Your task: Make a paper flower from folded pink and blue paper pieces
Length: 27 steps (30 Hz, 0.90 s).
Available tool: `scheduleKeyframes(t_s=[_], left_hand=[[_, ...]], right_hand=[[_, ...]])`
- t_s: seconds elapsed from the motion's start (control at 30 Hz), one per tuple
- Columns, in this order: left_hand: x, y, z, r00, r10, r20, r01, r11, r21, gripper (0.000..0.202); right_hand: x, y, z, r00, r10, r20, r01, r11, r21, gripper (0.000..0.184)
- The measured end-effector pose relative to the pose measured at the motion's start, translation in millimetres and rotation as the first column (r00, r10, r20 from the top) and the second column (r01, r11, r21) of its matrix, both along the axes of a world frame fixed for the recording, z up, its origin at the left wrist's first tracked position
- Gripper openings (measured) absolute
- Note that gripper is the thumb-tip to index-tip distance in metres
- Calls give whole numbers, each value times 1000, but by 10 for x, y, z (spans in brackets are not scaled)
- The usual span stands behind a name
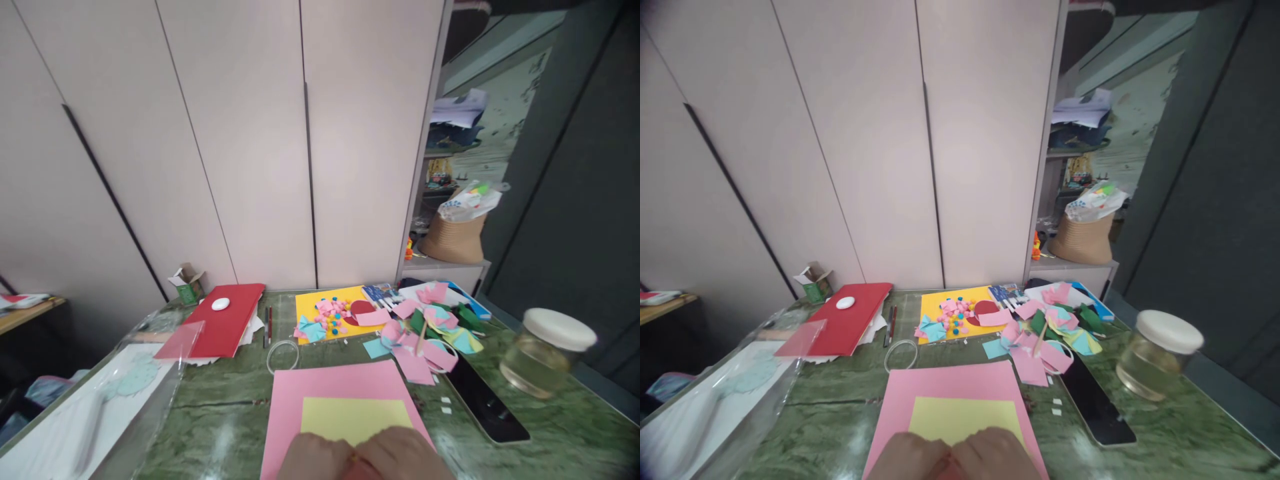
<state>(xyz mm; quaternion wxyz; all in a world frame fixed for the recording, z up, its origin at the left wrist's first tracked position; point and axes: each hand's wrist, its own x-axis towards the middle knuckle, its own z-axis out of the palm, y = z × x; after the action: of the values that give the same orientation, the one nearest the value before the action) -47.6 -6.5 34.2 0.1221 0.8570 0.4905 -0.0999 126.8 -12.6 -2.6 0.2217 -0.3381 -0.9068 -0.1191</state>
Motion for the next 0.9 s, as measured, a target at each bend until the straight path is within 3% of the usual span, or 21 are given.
scheduleKeyframes(t_s=[0.13,0.23,0.33,0.5,0.73,0.9], left_hand=[[8,96,540,995,-90,-40,94,990,102,23],[-29,161,889,986,-134,102,114,977,179,35],[-71,202,1086,980,-113,162,71,967,245,46],[-137,268,1067,968,-147,204,102,971,217,40],[-254,331,1050,959,-77,272,22,980,198,34],[-109,339,1028,985,-101,142,57,958,283,31]], right_hand=[[-78,179,566,989,-85,117,101,986,-136,15],[-103,287,985,980,-175,92,197,920,-340,15],[-101,352,1183,969,-243,41,240,888,-393,17],[-85,363,1150,969,-236,75,246,885,-395,21],[8,346,1204,974,-223,-37,173,843,-510,19],[-65,352,1143,957,-274,100,291,876,-385,26]])
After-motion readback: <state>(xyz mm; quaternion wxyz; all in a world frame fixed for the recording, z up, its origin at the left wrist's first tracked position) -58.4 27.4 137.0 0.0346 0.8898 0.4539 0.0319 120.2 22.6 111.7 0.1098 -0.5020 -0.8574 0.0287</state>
